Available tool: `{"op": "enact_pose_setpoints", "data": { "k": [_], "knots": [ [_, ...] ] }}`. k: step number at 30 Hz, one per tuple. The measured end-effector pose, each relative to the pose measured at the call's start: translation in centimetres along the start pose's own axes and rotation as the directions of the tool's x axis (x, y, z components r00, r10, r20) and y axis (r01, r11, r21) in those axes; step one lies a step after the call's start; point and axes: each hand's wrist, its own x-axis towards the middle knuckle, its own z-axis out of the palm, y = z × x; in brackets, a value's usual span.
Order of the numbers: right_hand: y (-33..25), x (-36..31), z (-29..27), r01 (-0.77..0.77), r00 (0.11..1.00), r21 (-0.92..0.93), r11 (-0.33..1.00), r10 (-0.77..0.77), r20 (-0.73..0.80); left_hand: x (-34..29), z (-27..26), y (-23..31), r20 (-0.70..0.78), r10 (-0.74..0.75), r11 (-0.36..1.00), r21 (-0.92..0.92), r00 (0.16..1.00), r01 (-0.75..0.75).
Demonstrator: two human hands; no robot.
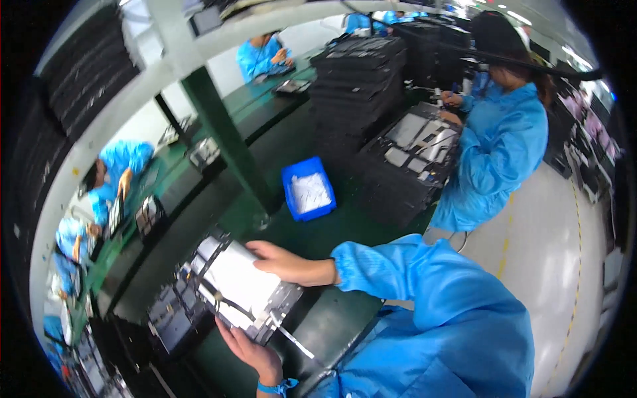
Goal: The person assembles tablet devices on an assembly line by connecting internal ribbon cables and pressing components into place by hand, then placing each tablet onto a stack.
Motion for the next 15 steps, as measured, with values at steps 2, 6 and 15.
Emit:
{"op": "enact_pose_setpoints", "data": {
  "k": [2, 6, 15],
  "knots": [
    [1.9, -2.5, -1.1, 0.008, 1.000, -0.078, 0.997, -0.006, 0.023, -1.1, -1.1, -1.0, 0.001, 0.021, 0.975, 0.221, 1.000, -0.021],
    [2.6, -6.6, -1.7, -0.087, 0.989, -0.078, 0.993, 0.077, -0.129, -2.6, -0.6, -1.1, 0.182, -0.041, 0.849, 0.526, 0.982, -0.062],
    [2.9, -10.1, -3.4, -0.022, 1.000, -0.664, 0.747, 0.018, -0.013, -4.6, -1.3, 0.4, 0.289, -0.211, 0.426, 0.887, 0.934, -0.179]
  ]
}}
